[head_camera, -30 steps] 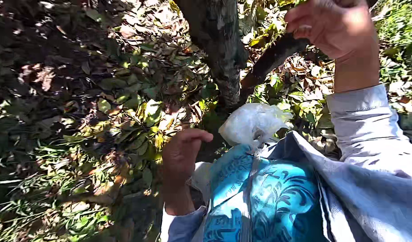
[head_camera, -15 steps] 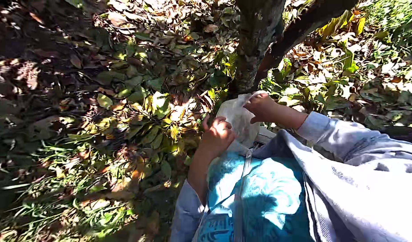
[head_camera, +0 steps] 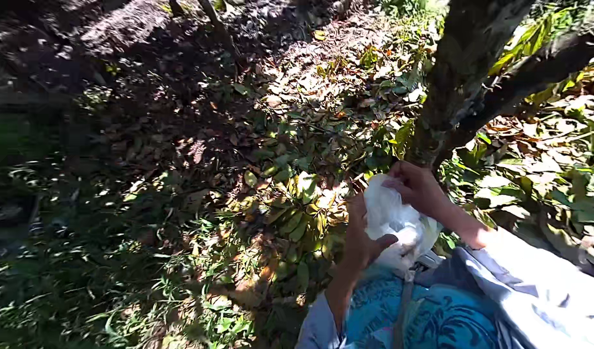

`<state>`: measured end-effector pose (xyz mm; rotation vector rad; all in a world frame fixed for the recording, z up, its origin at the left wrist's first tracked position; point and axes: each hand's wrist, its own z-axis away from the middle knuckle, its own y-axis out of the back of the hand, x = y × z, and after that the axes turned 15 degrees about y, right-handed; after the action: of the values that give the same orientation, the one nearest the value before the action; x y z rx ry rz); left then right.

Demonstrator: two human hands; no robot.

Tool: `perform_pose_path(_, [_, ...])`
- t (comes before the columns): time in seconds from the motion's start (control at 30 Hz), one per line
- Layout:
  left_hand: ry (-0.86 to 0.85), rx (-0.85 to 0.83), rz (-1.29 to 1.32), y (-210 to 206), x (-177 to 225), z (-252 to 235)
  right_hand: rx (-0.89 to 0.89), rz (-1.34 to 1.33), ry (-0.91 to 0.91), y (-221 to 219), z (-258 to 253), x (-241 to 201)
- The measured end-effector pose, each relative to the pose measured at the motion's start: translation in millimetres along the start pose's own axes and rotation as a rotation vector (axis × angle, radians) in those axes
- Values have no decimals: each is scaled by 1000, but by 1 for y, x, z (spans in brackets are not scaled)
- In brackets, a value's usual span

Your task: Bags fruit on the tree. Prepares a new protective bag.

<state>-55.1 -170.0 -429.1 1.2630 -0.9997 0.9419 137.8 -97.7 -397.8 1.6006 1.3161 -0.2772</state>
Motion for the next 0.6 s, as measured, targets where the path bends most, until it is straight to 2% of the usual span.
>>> perform_pose_path(0.03, [-93,93,82,7,7,0,20,56,83,-15,-10,-9])
perform_pose_path(0.1, [-346,329,72,22,12,-7,35,85,240,-38,-34,-25])
perform_pose_path(0.13, [-393,420,109,32,13,-10,27,38,275,-40,-44,-28])
perform_pose_path(0.3, [-175,626,582,77,21,-3,-20,-301,178,-9,-78,-13])
perform_pose_path(0.37, [-101,646,778,79,31,-1,-57,-335,176,-2,-85,-10])
perform_pose_path(0.43, [-109,631,917,86,37,1,-35,-397,166,3,-90,0])
perform_pose_path(0.5, [-130,664,971,98,32,0,0,-532,125,11,-93,11])
perform_pose_path(0.6, [-76,735,870,116,15,3,12,-627,99,22,-90,23])
